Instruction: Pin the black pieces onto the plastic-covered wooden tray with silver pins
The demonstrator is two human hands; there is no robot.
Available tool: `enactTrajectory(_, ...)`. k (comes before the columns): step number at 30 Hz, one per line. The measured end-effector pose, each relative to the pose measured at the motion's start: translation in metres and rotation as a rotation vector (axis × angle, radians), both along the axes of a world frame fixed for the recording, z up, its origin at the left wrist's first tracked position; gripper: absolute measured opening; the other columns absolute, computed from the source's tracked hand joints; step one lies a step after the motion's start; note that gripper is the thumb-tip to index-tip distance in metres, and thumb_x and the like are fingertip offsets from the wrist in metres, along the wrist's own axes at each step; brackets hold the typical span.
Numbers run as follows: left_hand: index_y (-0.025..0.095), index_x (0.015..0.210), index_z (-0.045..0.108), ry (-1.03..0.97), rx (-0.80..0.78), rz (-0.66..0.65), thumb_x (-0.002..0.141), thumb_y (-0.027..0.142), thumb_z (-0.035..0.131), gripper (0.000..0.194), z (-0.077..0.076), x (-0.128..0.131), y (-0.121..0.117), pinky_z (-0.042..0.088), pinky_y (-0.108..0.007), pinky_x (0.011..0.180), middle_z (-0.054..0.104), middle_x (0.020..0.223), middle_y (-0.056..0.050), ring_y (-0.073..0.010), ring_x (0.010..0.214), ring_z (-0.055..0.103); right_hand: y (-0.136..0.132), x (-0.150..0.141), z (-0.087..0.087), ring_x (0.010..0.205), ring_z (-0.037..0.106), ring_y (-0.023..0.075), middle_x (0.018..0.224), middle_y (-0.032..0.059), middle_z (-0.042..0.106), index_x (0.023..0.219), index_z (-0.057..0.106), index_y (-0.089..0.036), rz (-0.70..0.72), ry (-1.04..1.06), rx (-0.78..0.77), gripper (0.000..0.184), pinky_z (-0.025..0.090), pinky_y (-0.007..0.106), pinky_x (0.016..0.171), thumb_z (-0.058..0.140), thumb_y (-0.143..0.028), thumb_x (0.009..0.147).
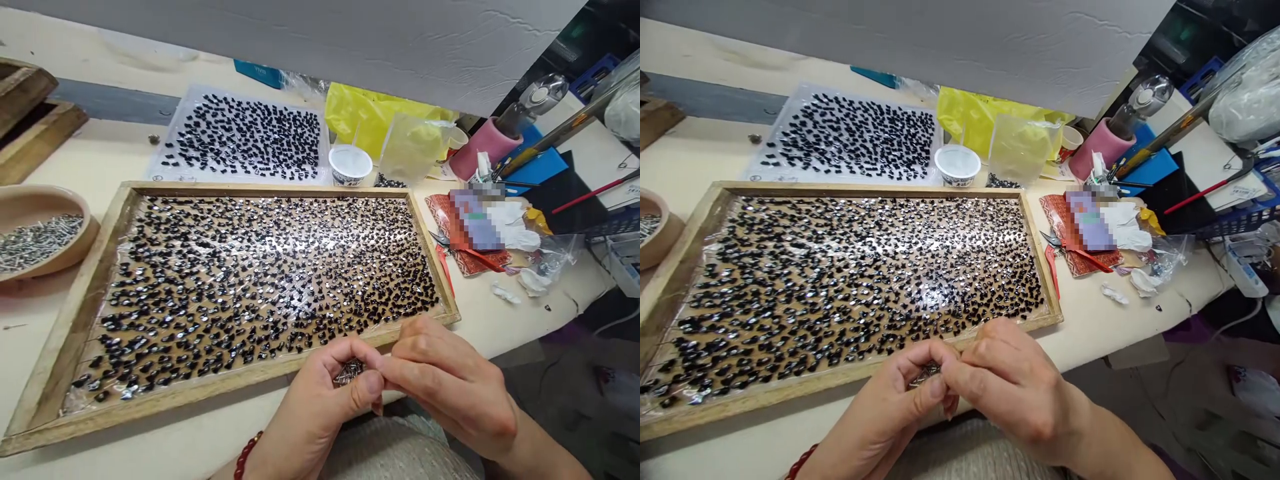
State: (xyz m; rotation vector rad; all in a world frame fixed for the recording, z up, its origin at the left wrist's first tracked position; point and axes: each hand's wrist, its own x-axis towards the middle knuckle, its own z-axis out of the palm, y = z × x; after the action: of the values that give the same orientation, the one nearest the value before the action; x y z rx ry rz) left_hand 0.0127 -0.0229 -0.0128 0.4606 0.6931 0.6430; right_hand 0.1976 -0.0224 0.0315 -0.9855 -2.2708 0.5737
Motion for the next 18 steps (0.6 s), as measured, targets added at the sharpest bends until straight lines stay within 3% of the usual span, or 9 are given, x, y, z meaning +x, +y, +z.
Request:
enactTrajectory(5,0.015,0.071,0.067,-0.010,-0.003,-0.115,0.070,0.048,0.086,0.038,-0.003,-0.003,-0.002,0.038,-0.027,0.062,0.060,0.067,0.000,-0.0146,0.063,0.051,0.005,0.003,0.005,0.065,0.055,0.0109,0.072,-0.0007,0.063,0.110,0.059,-0.016,0.132,-0.013,-0.085,0.015,0.046,0.026,0.062,0.055,-0.017,0.096)
enactTrajectory(12,0.016,0.073,0.066,0.035,0.020,-0.050,0.076,0.043,0.083,0.032,0.000,-0.005,-0.003,0.034,-0.026,0.063,0.056,0.065,0.002,-0.0133,0.064,0.045,0.003,0.000,-0.013,0.073,0.058,0.0123,0.079,0.0028,0.066,0.099,0.060,-0.016,0.022,0.168,-0.120,0.006,0.048,0.029,0.069,0.060,-0.020,0.093)
enactTrajectory(18,0.017,0.075,0.067,0.041,0.005,-0.034,0.076,0.043,0.083,0.031,0.002,-0.001,-0.001,0.034,-0.027,0.063,0.056,0.067,0.003,-0.0131,0.063,0.045,0.001,0.002,-0.016,0.073,0.056,0.0127,0.077,0.0022,0.064,0.095,0.060,-0.017,-0.006,0.222,-0.195,0.007,0.047,0.029,0.067,0.059,-0.013,0.090)
